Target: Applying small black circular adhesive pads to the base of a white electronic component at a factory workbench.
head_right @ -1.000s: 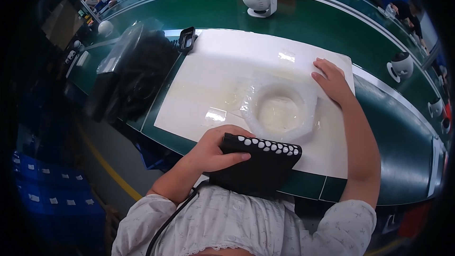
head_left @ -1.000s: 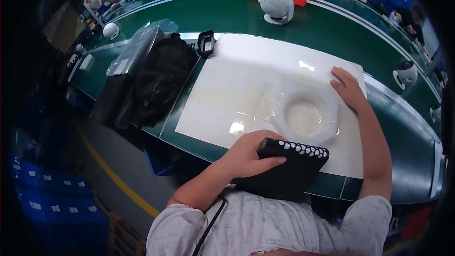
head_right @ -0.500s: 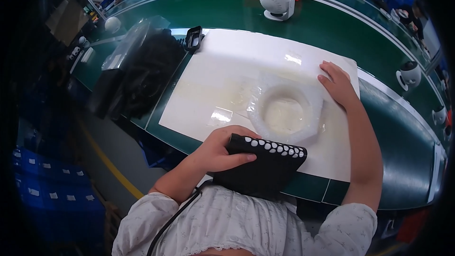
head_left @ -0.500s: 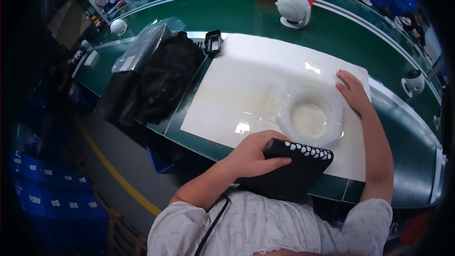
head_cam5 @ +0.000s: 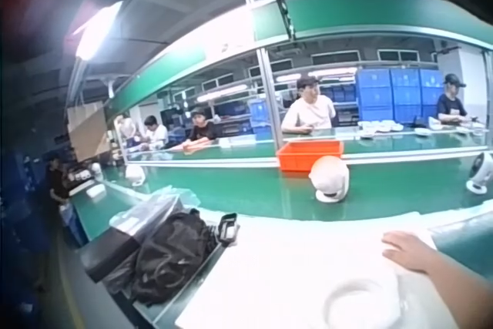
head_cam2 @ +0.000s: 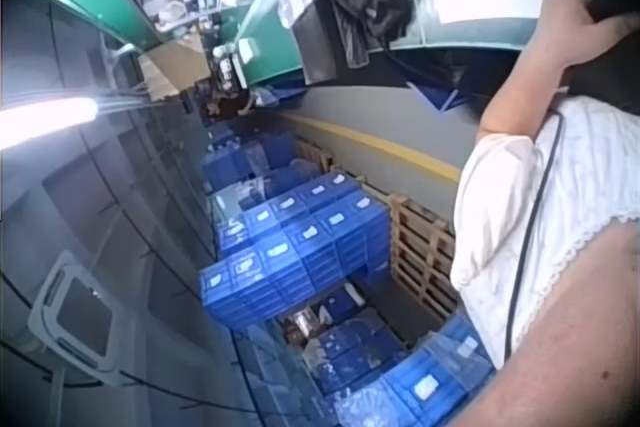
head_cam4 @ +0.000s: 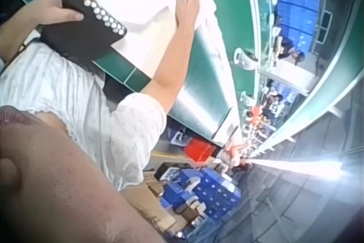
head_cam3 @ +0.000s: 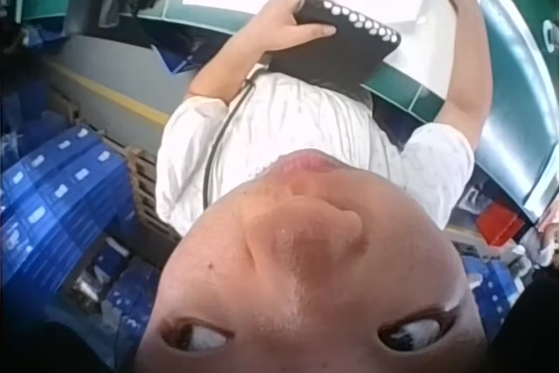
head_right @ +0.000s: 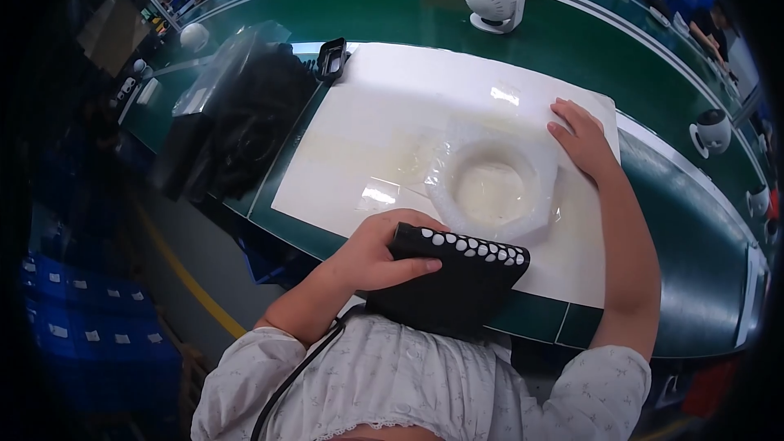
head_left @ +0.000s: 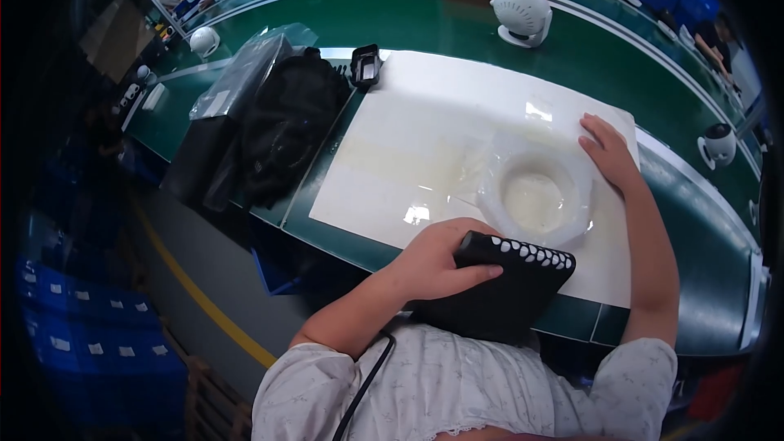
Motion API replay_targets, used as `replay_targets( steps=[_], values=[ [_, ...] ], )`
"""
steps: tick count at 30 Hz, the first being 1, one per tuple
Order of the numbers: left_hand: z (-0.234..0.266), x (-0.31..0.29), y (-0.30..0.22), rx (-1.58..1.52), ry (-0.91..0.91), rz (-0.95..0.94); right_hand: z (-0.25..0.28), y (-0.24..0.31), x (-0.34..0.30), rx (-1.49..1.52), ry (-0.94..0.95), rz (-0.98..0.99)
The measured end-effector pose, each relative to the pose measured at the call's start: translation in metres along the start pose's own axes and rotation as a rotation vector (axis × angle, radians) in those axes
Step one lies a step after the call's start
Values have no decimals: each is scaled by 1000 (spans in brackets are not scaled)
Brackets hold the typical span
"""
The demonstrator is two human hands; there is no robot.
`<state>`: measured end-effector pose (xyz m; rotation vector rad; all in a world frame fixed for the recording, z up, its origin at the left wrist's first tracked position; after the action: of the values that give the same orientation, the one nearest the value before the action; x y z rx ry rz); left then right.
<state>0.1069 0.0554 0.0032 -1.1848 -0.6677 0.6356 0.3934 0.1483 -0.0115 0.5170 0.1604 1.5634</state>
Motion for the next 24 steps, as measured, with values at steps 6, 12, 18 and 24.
replay_targets(
  steps=[6, 12, 18, 24],
  values=[
    [-1, 1, 2, -45, 11, -11, 0, -3, 1, 21, 15, -2],
    [0, 0, 1, -8, 5, -20, -3, -1, 3, 38, 22, 2],
    [-1, 1, -1, 23, 31, -29, 0, -1, 2, 60, 14, 10],
    [-1, 0, -1, -2, 20, -22, 2, 1, 1, 54, 6, 25]
  ],
)
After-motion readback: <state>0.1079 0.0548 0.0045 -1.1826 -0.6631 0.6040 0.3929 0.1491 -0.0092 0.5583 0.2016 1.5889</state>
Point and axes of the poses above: each hand's wrist, its own x-axis towards the middle knuckle, its own z-axis out of the back of the hand, y = z × x, the point moved 7 cm from there along x, towards the middle knuckle, and after that the axes turned 3 degrees about -x, right-handed, at the moved point
